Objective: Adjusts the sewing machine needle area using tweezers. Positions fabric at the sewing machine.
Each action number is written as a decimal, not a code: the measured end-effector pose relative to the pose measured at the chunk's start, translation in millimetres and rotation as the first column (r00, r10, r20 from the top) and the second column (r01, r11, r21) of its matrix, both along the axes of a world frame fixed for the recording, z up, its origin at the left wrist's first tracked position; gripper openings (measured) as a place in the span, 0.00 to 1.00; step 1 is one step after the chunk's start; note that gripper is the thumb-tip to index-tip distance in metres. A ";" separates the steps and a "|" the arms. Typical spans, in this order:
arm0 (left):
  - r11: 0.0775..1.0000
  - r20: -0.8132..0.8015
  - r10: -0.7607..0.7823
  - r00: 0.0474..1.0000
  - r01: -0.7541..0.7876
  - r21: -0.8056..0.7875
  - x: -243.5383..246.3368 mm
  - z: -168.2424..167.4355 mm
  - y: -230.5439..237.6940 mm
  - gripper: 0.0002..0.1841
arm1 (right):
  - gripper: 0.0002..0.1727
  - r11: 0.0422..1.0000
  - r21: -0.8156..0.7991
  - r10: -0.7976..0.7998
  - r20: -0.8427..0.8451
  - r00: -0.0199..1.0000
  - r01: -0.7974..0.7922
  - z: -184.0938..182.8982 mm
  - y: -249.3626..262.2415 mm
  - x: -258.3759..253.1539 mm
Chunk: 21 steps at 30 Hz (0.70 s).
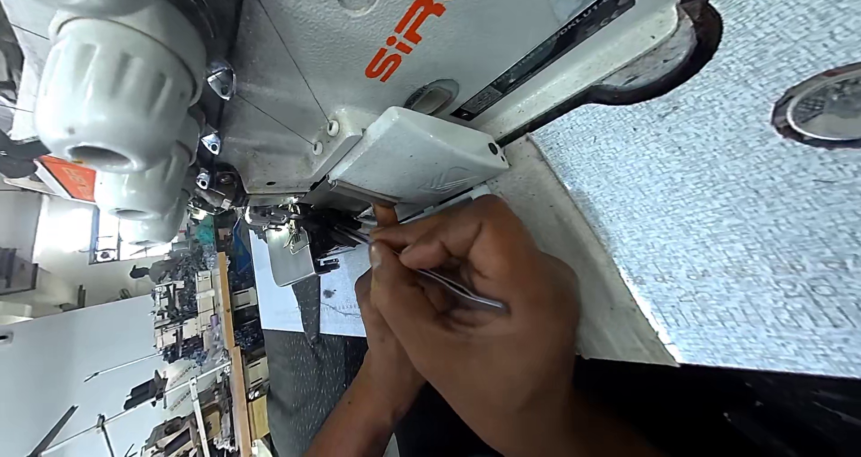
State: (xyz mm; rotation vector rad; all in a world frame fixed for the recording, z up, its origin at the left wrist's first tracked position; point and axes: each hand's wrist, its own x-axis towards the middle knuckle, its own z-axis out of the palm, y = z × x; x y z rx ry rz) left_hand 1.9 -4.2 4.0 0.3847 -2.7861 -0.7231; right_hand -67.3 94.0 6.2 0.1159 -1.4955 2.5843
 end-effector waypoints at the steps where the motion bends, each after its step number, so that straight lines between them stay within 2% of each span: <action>1: 0.999 0.004 0.013 1.000 -0.013 0.034 -0.5 1.2 1.3 0.20 | 0.10 1.000 0.019 0.023 -0.005 1.000 -0.023 0.0 1.1 -0.3; 3: 0.999 -0.003 0.006 1.000 -0.006 0.032 -0.9 1.8 1.6 0.18 | 0.10 0.998 0.050 0.045 -0.013 0.999 -0.044 0.1 3.7 -1.7; 6: 0.996 -0.029 -0.047 0.998 0.044 -0.079 0.4 -2.0 -2.6 0.16 | 0.10 0.999 0.042 0.001 -0.014 1.000 0.000 -0.5 3.3 -1.0; 9: 0.992 -0.030 -0.074 0.997 0.071 -0.104 2.1 -5.5 -7.1 0.26 | 0.11 0.999 -0.003 -0.043 0.001 0.999 0.043 -0.2 0.8 -0.9; 10: 0.993 -0.024 -0.061 0.998 0.059 -0.104 3.2 -6.0 -7.7 0.27 | 0.11 0.999 0.001 -0.034 0.009 0.999 0.034 0.4 0.5 -0.9; 12: 0.994 -0.033 -0.037 0.999 0.034 -0.105 3.5 -7.0 -7.2 0.18 | 0.11 1.000 0.007 0.001 0.007 1.000 -0.001 0.2 1.1 -1.5; 14: 0.996 -0.051 -0.041 0.998 0.037 -0.087 2.9 -8.0 -7.7 0.12 | 0.11 1.000 0.011 0.024 -0.001 1.000 -0.024 -0.3 2.3 -1.8; 18: 0.998 -0.078 -0.053 0.996 0.056 0.039 1.6 -8.1 -6.5 0.16 | 0.11 1.000 -0.012 -0.027 0.010 1.000 0.027 0.1 1.2 -1.6; 20: 0.981 -0.140 -0.082 0.987 0.104 0.161 13.5 -23.6 -21.6 0.16 | 0.11 0.999 -0.028 -0.032 0.017 0.999 0.032 0.6 0.3 -1.7; 21: 0.981 -0.158 -0.086 0.984 0.112 0.161 17.6 -28.9 -26.8 0.16 | 0.11 1.000 -0.018 -0.022 0.015 1.000 0.022 0.6 0.3 -1.7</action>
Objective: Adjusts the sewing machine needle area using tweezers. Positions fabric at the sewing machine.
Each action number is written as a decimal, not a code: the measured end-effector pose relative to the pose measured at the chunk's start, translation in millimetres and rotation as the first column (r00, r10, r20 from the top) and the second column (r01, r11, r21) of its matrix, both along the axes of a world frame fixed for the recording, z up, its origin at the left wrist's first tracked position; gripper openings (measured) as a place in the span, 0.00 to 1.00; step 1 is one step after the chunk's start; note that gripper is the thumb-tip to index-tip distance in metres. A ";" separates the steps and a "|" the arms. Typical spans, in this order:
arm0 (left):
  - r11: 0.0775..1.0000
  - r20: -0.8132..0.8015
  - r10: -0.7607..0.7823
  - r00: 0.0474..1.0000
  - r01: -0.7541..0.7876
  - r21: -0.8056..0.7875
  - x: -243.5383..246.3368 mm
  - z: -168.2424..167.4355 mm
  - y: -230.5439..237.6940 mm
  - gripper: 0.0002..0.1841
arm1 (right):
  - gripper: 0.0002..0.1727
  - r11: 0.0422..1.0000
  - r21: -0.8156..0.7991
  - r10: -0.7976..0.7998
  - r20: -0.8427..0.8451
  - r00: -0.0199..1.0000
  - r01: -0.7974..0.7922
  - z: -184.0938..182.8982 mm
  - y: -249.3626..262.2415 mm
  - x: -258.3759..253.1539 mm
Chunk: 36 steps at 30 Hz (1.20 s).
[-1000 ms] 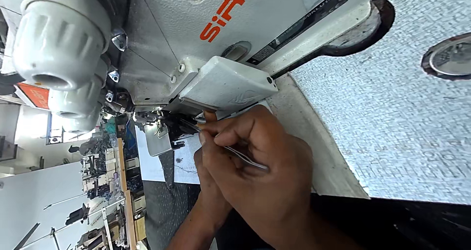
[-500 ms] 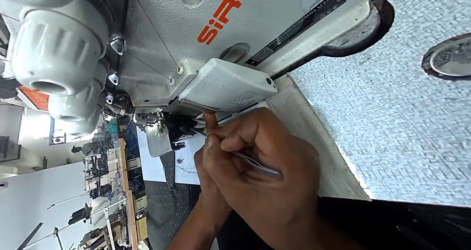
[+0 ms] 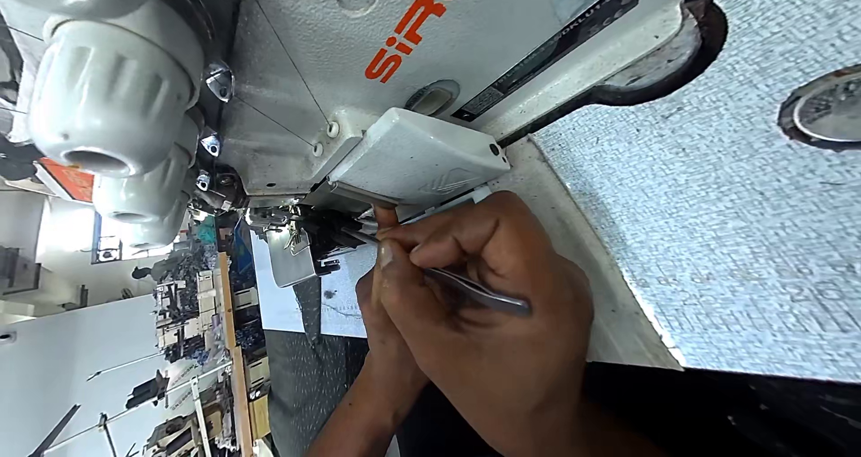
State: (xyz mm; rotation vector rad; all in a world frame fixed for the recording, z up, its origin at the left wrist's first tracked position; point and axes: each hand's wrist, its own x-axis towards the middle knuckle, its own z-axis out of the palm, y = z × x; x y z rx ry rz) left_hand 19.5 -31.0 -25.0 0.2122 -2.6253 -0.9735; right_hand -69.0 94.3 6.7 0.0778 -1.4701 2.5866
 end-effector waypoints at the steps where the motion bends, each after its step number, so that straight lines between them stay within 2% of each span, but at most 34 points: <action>1: 0.998 0.024 0.030 0.999 -0.029 -0.064 -1.4 3.1 2.9 0.13 | 0.11 1.000 0.019 0.018 -0.001 1.000 -0.018 -0.1 0.3 0.0; 3: 0.971 0.071 0.090 0.993 -0.072 -0.228 -12.2 15.7 15.5 0.13 | 0.10 0.997 0.052 0.056 0.001 0.998 -0.056 -0.5 1.9 -0.4; 4: 0.967 0.066 0.086 0.994 -0.068 -0.244 -14.8 18.6 18.2 0.13 | 0.10 0.996 0.057 0.069 0.002 0.998 -0.069 -0.5 3.0 -0.8; 6: 0.975 0.104 0.043 0.994 -0.019 -0.223 -18.6 35.8 30.5 0.16 | 0.11 0.997 0.034 0.063 0.010 0.998 -0.064 -0.2 4.1 -0.7; 9: 0.989 0.143 -0.027 0.989 0.047 -0.142 -26.0 63.5 52.0 0.12 | 0.12 0.999 -0.042 0.024 0.033 0.999 -0.022 1.3 3.0 -0.2; 14: 0.989 0.126 -0.035 0.991 0.052 -0.136 -29.8 64.7 53.8 0.13 | 0.12 0.995 -0.092 0.050 0.044 0.998 -0.046 2.4 4.7 -0.9; 17: 0.989 0.050 -0.017 0.999 0.024 -0.149 -22.9 35.7 31.3 0.13 | 0.12 0.989 -0.142 0.056 0.038 0.998 -0.050 2.2 5.6 -0.9; 19: 0.986 0.078 0.049 0.996 -0.036 -0.165 -19.4 27.3 26.1 0.16 | 0.13 0.986 -0.158 0.049 0.043 0.998 -0.042 2.5 4.3 -0.7; 21: 0.985 0.257 0.175 0.950 -0.166 -0.056 -11.7 32.8 31.9 0.13 | 0.13 0.988 -0.143 0.060 0.049 0.997 -0.053 2.5 2.4 -0.2; 22: 0.998 0.138 0.049 0.989 -0.053 0.029 3.7 9.5 8.6 0.17 | 0.12 0.988 -0.140 0.073 0.044 0.996 -0.066 2.2 2.1 0.0; 24: 0.961 0.033 -0.008 0.999 -0.001 0.276 19.5 -15.0 -11.9 0.22 | 0.13 0.989 -0.118 0.099 0.031 0.995 -0.095 1.4 3.1 -0.5; 26: 0.897 0.030 -0.104 0.994 0.081 0.435 18.5 -2.7 -9.0 0.23 | 0.12 0.990 -0.094 0.109 0.022 0.994 -0.107 0.6 5.0 -1.2; 27: 0.886 0.042 -0.135 0.990 0.102 0.452 10.2 16.1 3.4 0.21 | 0.11 0.991 -0.086 0.106 0.027 0.994 -0.103 0.4 5.4 -1.1; 28: 0.903 0.109 -0.074 0.991 0.020 0.429 -2.3 42.4 26.7 0.17 | 0.10 0.992 -0.077 0.098 0.036 0.995 -0.095 0.3 5.7 -0.8; 29: 0.923 0.134 -0.070 0.988 0.014 0.384 -11.8 58.7 39.5 0.15 | 0.10 0.994 -0.074 0.088 0.045 0.995 -0.084 0.2 5.7 -0.5; 31: 0.968 0.140 -0.084 0.987 0.047 0.248 -22.6 69.3 48.9 0.11 | 0.11 0.994 -0.097 0.059 0.052 0.997 -0.054 0.5 5.3 0.0; 32: 0.993 0.134 -0.050 0.990 0.035 0.111 -26.9 67.6 52.6 0.09 | 0.11 0.993 -0.112 0.040 0.054 0.998 -0.034 0.9 4.4 -0.3; 33: 0.999 0.130 -0.021 0.991 0.015 0.043 -26.0 61.1 50.3 0.11 | 0.12 0.992 -0.124 0.029 0.057 0.998 -0.022 1.4 3.5 -0.4; 36: 0.989 -0.034 -0.104 0.994 0.107 0.103 5.6 0.9 -5.1 0.14 | 0.13 0.989 -0.141 0.053 0.053 0.997 -0.045 2.1 1.3 0.4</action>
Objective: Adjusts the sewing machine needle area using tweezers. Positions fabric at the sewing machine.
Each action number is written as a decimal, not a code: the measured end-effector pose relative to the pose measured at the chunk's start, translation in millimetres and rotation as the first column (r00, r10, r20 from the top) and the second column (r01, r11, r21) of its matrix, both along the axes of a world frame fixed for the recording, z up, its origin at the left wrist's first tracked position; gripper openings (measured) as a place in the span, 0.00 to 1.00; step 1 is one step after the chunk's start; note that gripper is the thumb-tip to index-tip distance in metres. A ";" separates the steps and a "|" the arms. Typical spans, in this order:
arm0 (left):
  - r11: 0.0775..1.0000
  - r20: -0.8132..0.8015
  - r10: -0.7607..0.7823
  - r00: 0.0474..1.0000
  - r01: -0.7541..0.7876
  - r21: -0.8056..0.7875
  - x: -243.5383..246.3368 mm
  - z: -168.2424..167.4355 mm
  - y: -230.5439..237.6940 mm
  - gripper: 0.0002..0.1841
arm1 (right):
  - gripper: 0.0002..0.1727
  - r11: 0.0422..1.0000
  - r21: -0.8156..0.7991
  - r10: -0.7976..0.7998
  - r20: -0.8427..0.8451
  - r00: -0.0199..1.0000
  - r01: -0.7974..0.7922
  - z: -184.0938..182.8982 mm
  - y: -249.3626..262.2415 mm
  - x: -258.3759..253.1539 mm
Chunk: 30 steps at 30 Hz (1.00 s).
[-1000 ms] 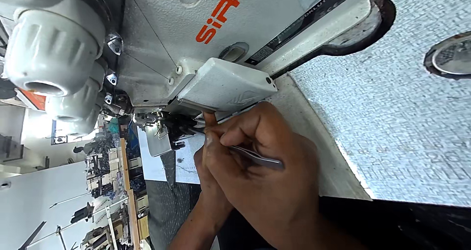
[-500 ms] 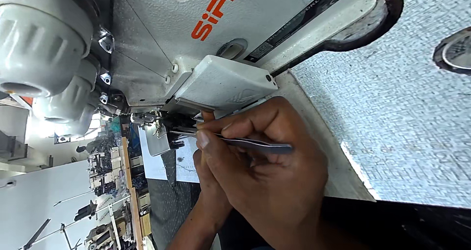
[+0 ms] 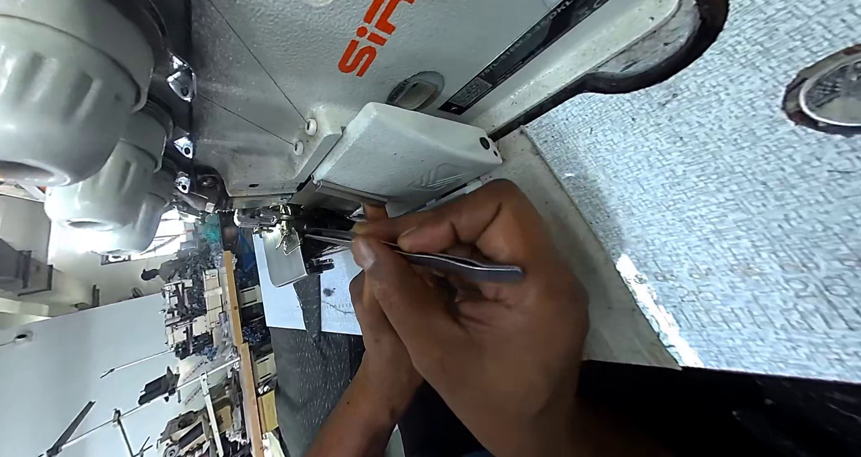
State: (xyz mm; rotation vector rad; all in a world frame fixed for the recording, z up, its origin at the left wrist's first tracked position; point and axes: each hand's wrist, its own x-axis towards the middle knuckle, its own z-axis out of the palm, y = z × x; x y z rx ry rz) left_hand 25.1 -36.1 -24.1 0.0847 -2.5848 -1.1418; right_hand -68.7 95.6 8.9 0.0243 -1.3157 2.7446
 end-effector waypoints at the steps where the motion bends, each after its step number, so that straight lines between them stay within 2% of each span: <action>1: 0.996 0.047 0.076 0.996 -0.078 0.040 5.3 -4.9 -1.8 0.14 | 0.13 1.000 -0.004 0.009 -0.004 1.000 -0.009 0.0 -0.5 0.0; 3: 0.980 0.166 0.177 0.970 -0.189 0.059 0.5 5.9 10.4 0.15 | 0.13 1.000 -0.003 0.029 -0.012 0.999 -0.029 -0.2 -0.6 -0.3; 4: 0.993 0.158 0.078 0.984 -0.091 0.074 1.2 7.9 6.6 0.19 | 0.12 0.999 0.002 0.039 -0.015 0.999 -0.039 -0.5 0.1 -0.5; 5: 0.996 0.180 0.047 0.983 -0.060 0.070 -1.1 15.7 9.8 0.19 | 0.11 0.999 0.015 0.046 -0.017 0.999 -0.046 -0.8 1.2 -0.7; 6: 0.982 0.265 0.157 0.951 -0.179 0.060 -7.5 29.6 25.1 0.17 | 0.11 0.998 0.030 0.047 -0.011 0.999 -0.047 -0.8 1.9 -0.7; 7: 0.998 0.136 0.024 0.990 -0.033 0.061 -7.8 19.6 11.7 0.21 | 0.11 0.998 0.041 0.049 -0.005 0.999 -0.049 -0.9 2.6 -0.6; 8: 1.000 0.092 0.023 0.996 -0.025 0.018 -13.0 17.0 11.7 0.25 | 0.11 0.998 0.039 0.045 0.000 0.999 -0.045 -1.2 2.7 -0.2; 9: 0.989 0.110 0.138 0.984 -0.130 -0.075 -21.3 22.8 24.7 0.26 | 0.11 0.999 0.028 0.031 0.005 1.000 -0.031 -1.1 2.4 0.2; 10: 0.972 0.096 0.171 0.981 -0.152 -0.181 -26.3 26.1 31.3 0.26 | 0.11 1.000 0.013 0.009 0.007 1.000 -0.009 -0.8 2.0 0.2; 12: 0.955 0.098 0.145 0.985 -0.114 -0.273 -29.2 34.9 37.6 0.18 | 0.12 1.000 -0.015 -0.020 0.017 1.000 0.020 0.6 0.6 0.0; 13: 0.952 0.133 0.141 0.981 -0.097 -0.291 -29.4 40.7 41.4 0.14 | 0.12 1.000 -0.015 -0.020 0.018 1.000 0.021 1.1 -0.2 0.3; 15: 0.949 0.055 0.096 0.994 -0.075 -0.305 -27.4 28.9 31.1 0.12 | 0.13 1.000 -0.019 -0.012 0.011 1.000 0.012 1.2 -1.8 0.8; 20: 0.953 -0.007 0.054 0.999 -0.054 -0.297 -29.4 23.1 29.1 0.10 | 0.12 1.000 -0.009 0.023 -0.051 0.998 -0.023 -0.8 -3.7 -0.6; 24: 0.964 -0.072 -0.023 0.997 0.003 -0.265 -32.4 16.4 25.5 0.10 | 0.12 0.999 0.022 0.036 -0.027 0.999 -0.036 -1.8 0.7 -0.4; 26: 0.968 0.012 0.048 0.999 -0.044 -0.248 -29.3 17.4 26.9 0.11 | 0.13 0.999 0.020 0.029 0.003 1.000 -0.029 -1.0 1.8 0.5; 27: 0.965 0.159 0.184 0.970 -0.147 -0.218 -35.8 32.0 38.8 0.07 | 0.13 1.000 0.008 0.013 0.006 1.000 -0.013 -0.8 0.9 0.6; 28: 0.942 0.344 0.331 0.878 -0.284 -0.180 -48.2 51.4 54.4 0.06 | 0.13 1.000 -0.009 -0.004 0.003 1.000 0.004 -0.7 -0.3 0.5; 29: 0.965 0.181 0.193 0.964 -0.153 -0.212 -37.0 32.3 39.1 0.07 | 0.13 1.000 -0.027 -0.015 -0.005 1.000 0.015 -0.5 -1.4 0.0; 30: 0.969 0.023 0.062 0.998 -0.054 -0.241 -29.8 14.1 25.2 0.08 | 0.14 0.999 -0.032 -0.016 -0.011 1.000 0.016 -0.3 -2.5 -0.2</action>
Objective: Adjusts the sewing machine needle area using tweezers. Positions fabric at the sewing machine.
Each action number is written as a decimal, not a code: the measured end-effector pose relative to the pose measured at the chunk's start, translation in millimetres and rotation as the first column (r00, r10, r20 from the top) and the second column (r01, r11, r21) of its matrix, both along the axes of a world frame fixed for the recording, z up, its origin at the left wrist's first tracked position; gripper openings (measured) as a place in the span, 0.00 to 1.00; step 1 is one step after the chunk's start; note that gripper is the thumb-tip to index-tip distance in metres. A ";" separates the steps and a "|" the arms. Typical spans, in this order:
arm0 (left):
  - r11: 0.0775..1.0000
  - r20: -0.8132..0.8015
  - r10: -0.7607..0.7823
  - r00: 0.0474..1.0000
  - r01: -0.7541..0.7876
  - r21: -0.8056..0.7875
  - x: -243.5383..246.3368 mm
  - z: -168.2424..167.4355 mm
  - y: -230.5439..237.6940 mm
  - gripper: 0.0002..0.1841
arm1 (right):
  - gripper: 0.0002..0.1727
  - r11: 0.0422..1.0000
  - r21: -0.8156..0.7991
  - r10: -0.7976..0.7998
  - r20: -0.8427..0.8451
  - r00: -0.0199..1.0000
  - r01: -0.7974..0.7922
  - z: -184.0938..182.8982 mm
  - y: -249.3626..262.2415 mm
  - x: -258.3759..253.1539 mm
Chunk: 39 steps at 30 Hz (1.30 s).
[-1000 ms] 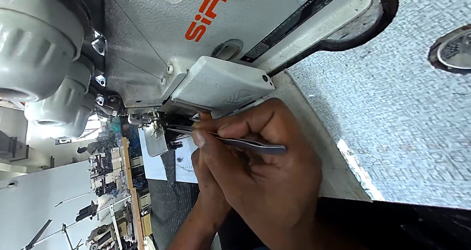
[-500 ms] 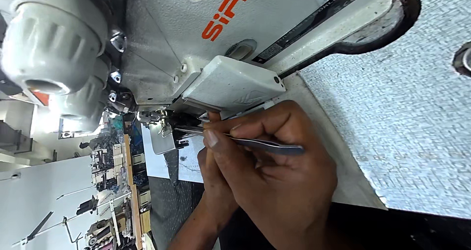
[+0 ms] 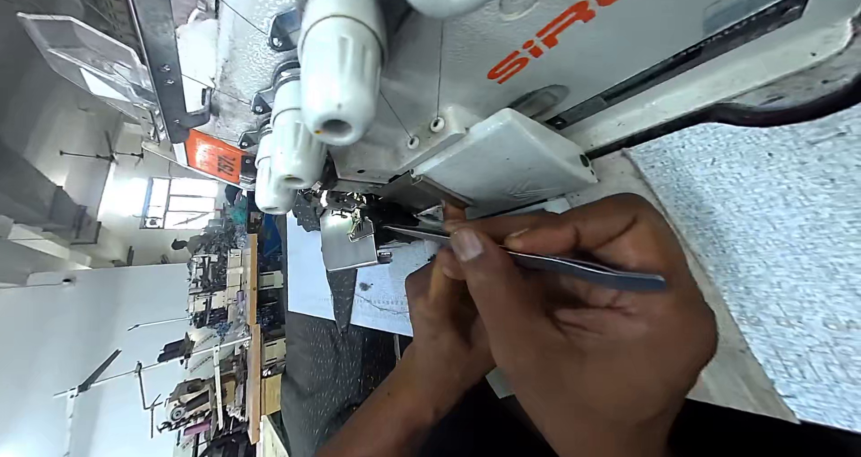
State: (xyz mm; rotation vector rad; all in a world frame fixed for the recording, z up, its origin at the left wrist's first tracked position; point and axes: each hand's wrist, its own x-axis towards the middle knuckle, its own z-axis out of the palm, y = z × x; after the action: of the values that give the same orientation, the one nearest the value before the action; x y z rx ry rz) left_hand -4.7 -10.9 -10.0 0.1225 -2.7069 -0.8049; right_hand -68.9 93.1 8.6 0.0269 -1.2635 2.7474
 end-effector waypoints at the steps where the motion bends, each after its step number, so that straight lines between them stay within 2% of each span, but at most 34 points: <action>1: 0.997 -0.077 -0.070 0.995 0.068 -0.021 3.5 -9.5 -7.6 0.10 | 0.14 1.000 0.003 0.003 -0.004 1.000 -0.003 0.0 -1.1 0.0; 7: 0.997 -0.070 -0.059 0.996 0.055 -0.059 -3.8 5.3 2.2 0.13 | 0.12 0.996 0.083 0.031 0.013 0.999 -0.032 -1.2 1.9 1.8; 9: 0.994 0.052 0.092 0.994 -0.089 -0.059 -9.5 22.4 17.9 0.20 | 0.11 0.995 0.100 0.000 0.018 1.000 -0.002 -2.1 0.8 4.2; 10: 0.985 0.118 0.170 0.978 -0.165 -0.054 -15.5 32.1 27.2 0.19 | 0.11 0.995 0.093 -0.028 0.013 1.000 0.027 -2.1 -0.4 5.1; 12: 0.997 -0.008 0.019 1.000 -0.019 -0.074 -7.4 14.8 10.3 0.17 | 0.12 0.994 0.058 -0.089 0.007 0.996 0.088 -0.6 -3.2 4.4; 13: 0.997 -0.056 -0.029 0.998 0.025 -0.079 -5.3 8.8 5.2 0.13 | 0.12 0.994 0.054 -0.090 0.003 0.996 0.090 -0.2 -3.9 4.2; 15: 0.998 -0.073 -0.063 0.995 0.060 -0.035 3.4 0.1 -3.0 0.16 | 0.12 0.997 0.057 -0.047 -0.021 0.999 0.048 -0.9 -4.4 4.3; 16: 0.997 -0.063 -0.074 0.995 0.075 0.011 14.2 -10.2 -12.8 0.20 | 0.12 0.998 0.064 -0.027 -0.036 0.999 0.029 -1.6 -4.1 3.8; 18: 0.994 0.000 -0.044 0.999 0.044 0.097 29.5 -21.4 -22.8 0.26 | 0.10 0.995 0.094 -0.034 -0.034 0.999 0.037 -1.3 -3.2 3.6; 20: 0.994 0.027 -0.044 0.999 0.041 0.099 32.0 -22.4 -25.4 0.28 | 0.09 0.987 0.125 -0.096 -0.028 0.995 0.099 -1.0 -3.4 4.0; 23: 0.994 -0.008 -0.067 0.998 0.067 0.088 28.7 -22.7 -25.9 0.18 | 0.10 0.985 0.101 -0.141 -0.027 0.990 0.143 -0.9 -4.6 3.0; 28: 0.997 -0.010 -0.043 0.999 0.043 0.059 31.3 -20.4 -23.8 0.16 | 0.11 0.996 0.055 -0.069 -0.055 0.996 0.072 -0.5 -6.9 2.0; 33: 0.995 -0.054 0.008 0.999 -0.013 -0.102 2.8 6.0 1.0 0.15 | 0.11 0.996 0.047 -0.077 -0.085 0.993 0.081 -0.7 -10.1 1.0; 39: 0.997 -0.008 0.049 0.999 -0.049 0.053 4.4 7.7 3.4 0.22 | 0.10 0.996 0.087 -0.027 -0.103 0.994 0.036 -1.2 -9.5 0.1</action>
State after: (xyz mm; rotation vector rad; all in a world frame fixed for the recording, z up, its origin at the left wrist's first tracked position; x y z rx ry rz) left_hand -0.3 -7.5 -2.2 0.1961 -2.6641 -0.8605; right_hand -68.8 83.6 7.3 0.1508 -1.3453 2.6253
